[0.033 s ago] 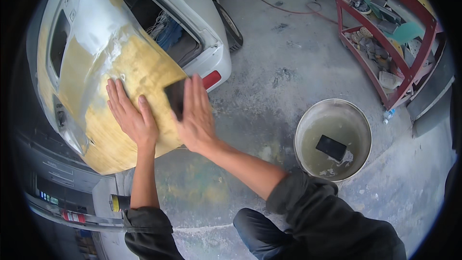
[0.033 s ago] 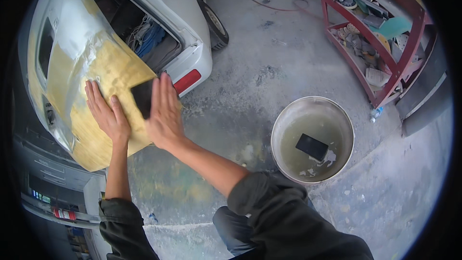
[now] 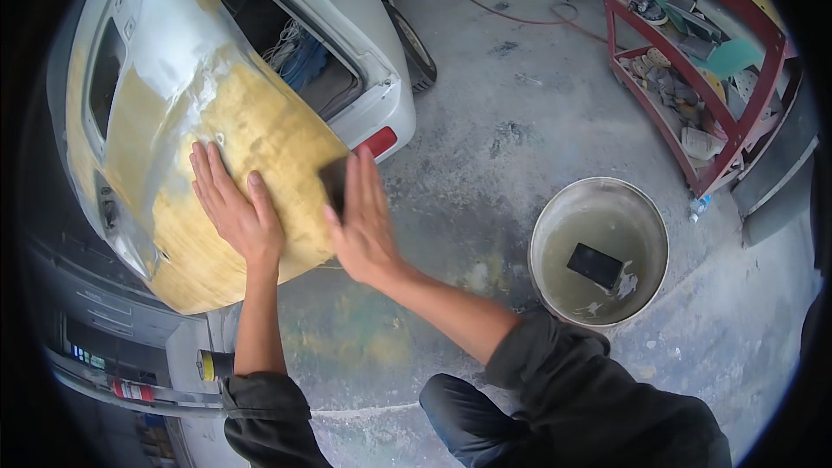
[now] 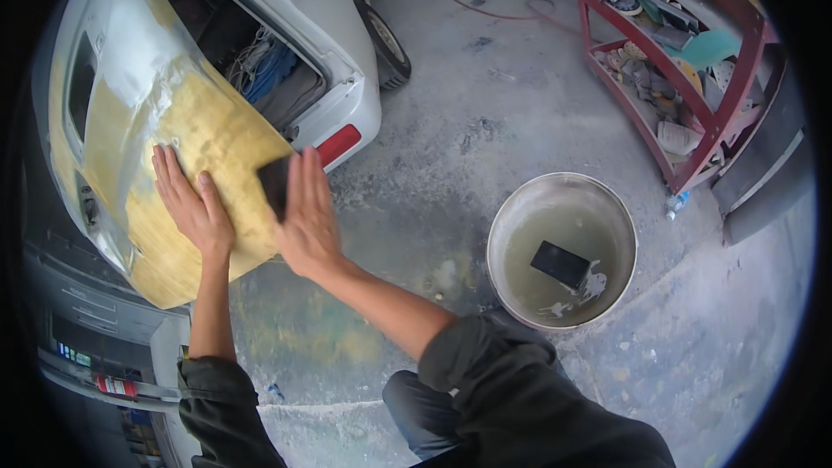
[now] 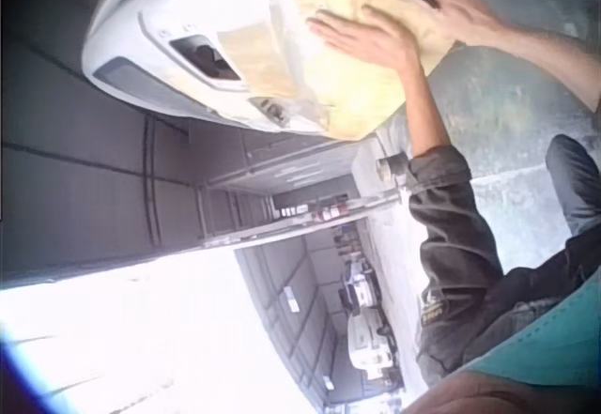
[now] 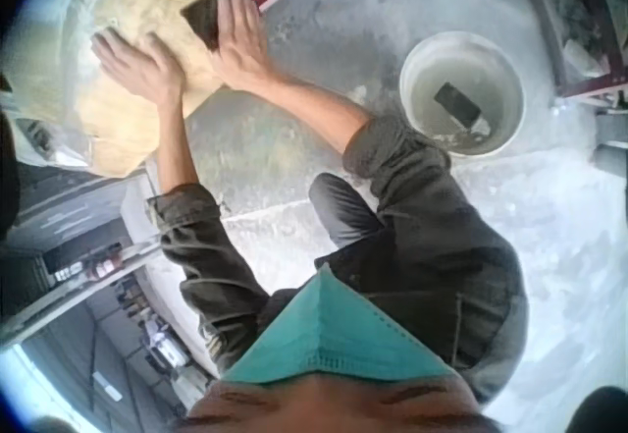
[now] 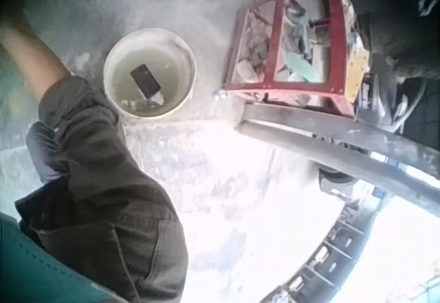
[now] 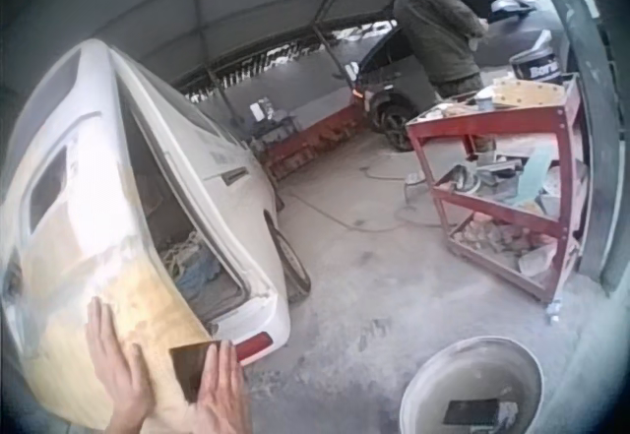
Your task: The person sands a detached car trunk lid with a sanding block, repeatedly dipping it into a bucket of water. They work across the surface, smoothing the filler and metal areas in a workshop setting.
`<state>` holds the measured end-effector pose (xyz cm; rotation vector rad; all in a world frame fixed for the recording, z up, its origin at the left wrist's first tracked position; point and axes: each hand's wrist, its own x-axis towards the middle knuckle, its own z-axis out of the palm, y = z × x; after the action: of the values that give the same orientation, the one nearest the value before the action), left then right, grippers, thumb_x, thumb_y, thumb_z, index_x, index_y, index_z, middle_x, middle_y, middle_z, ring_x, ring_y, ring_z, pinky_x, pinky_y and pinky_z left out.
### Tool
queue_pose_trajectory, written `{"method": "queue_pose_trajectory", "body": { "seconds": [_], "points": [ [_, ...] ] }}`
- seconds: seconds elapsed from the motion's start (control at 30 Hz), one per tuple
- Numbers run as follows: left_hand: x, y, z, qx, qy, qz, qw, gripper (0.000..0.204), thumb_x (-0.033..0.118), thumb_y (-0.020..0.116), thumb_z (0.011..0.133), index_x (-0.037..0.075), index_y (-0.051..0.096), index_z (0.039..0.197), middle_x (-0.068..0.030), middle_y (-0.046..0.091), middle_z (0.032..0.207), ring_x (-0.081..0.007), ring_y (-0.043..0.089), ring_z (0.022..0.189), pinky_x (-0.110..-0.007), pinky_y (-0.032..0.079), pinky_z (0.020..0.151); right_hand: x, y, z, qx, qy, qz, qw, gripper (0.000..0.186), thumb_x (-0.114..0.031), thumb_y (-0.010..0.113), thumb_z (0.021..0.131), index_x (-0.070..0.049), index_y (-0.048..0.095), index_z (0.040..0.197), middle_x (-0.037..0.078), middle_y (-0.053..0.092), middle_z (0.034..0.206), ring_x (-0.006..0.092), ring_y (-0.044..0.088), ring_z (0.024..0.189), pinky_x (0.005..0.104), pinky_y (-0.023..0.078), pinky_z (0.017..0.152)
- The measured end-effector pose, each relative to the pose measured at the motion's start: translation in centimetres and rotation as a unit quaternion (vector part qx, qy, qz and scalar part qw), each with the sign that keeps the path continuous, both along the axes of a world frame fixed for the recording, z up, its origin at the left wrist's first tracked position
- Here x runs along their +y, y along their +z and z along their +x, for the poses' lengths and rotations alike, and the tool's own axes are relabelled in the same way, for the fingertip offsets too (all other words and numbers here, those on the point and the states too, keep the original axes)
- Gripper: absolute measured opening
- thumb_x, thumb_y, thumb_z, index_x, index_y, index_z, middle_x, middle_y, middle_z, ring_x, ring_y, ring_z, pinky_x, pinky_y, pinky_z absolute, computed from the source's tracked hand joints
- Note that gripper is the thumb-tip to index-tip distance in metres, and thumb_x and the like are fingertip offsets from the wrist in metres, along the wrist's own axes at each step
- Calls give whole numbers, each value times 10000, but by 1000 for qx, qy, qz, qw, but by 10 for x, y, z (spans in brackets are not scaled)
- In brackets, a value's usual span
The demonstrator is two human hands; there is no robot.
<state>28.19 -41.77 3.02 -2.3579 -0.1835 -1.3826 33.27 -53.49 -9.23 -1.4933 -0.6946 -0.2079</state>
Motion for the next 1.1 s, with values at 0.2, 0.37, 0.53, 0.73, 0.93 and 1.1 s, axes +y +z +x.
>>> {"method": "queue_pose_trajectory", "body": {
  "seconds": [0.2,0.37,0.53,0.73,0.93,1.1],
  "points": [
    [3,0,-3,4,4,11,1000,618,307,453,1109,-10,373,1634,-220,342,1717,-389,289,1605,-514,198,1303,2,13,7,-15,-6,-1,1000,821,-294,561,1069,179,176,1619,399,165,1700,499,172,1611,506,169,1335],
    [2,-1,4,1,-11,5,1000,637,345,454,1109,5,369,1642,-207,340,1722,-382,293,1607,-533,194,1301,-8,-36,11,7,36,82,996,736,-273,537,1075,103,246,1637,351,264,1688,453,287,1582,490,287,1295],
    [3,4,-3,9,-6,9,1000,627,320,455,1106,-1,373,1638,-218,337,1720,-391,293,1604,-527,198,1301,-61,-133,-9,191,115,-113,968,633,-232,497,1093,50,311,1628,350,476,1547,523,508,1392,518,446,1168],
    [3,3,0,13,-19,13,1000,622,308,455,1104,-30,384,1621,-251,346,1701,-420,302,1590,-518,212,1297,-50,-111,18,144,10,6,990,598,-202,486,1093,57,339,1611,362,419,1594,497,427,1489,519,385,1239],
    [2,3,1,16,-18,16,1000,619,288,456,1096,-45,385,1613,-262,350,1694,-430,309,1583,-516,221,1293,-4,-11,15,-36,-4,111,993,735,-95,623,960,159,326,1582,358,326,1661,466,310,1575,487,279,1310],
    [-1,2,2,12,-18,5,1000,612,250,465,1083,-49,385,1611,-268,348,1693,-435,310,1581,-512,224,1291,-21,-47,8,-26,53,106,993,722,-87,653,978,161,333,1576,366,339,1651,491,361,1539,500,347,1272]
  ]
}}
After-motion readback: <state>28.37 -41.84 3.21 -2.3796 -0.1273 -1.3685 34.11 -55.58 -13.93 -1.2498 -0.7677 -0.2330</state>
